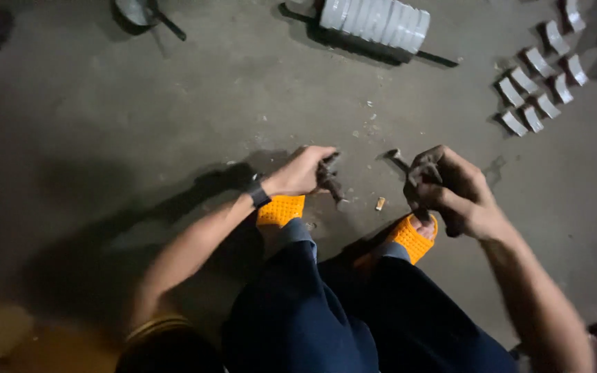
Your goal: Assembling metal plates onto a central rod to create a mechanical component on the floor of a workshop.
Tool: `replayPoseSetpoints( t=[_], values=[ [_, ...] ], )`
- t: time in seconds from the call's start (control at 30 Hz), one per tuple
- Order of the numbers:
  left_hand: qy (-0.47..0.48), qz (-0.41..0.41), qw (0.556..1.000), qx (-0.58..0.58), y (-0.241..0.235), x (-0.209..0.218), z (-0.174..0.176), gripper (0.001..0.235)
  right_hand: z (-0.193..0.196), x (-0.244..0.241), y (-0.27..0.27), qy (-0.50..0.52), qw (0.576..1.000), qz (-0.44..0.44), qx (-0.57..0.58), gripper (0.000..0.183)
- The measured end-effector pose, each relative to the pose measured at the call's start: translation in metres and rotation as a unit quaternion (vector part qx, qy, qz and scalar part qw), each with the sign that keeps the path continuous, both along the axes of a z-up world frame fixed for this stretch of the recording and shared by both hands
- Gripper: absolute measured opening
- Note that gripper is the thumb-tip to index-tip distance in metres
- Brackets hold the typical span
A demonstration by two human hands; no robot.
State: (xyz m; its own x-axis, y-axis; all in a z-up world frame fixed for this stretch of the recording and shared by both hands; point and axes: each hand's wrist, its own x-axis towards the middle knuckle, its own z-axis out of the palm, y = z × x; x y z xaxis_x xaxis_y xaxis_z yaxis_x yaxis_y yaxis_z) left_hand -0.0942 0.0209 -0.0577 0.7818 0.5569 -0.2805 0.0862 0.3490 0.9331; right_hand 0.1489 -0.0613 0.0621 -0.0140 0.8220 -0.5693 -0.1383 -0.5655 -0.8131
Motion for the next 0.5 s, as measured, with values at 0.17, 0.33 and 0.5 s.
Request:
replayPoseSetpoints(
  t=[0.17, 0.33, 0.5],
  values=[
    [0.139, -0.409, 0.902, -0.006, 0.015, 0.060, 0.036, 0.023, 0.051, 0.007, 0.037, 0.064, 0.900, 0.430, 0.001, 0.070],
    [0.104, -0.515, 0.838, 0.148, -0.010, 0.083, 0.009, 0.078, 0.038, -0.005, 0.027, 0.146, 0.858, 0.483, -0.093, 0.041],
    [0.102, -0.523, 0.836, 0.133, -0.014, 0.081, 0.007, 0.084, 0.033, -0.005, 0.022, 0.159, 0.863, 0.465, 0.115, 0.020]
  ],
)
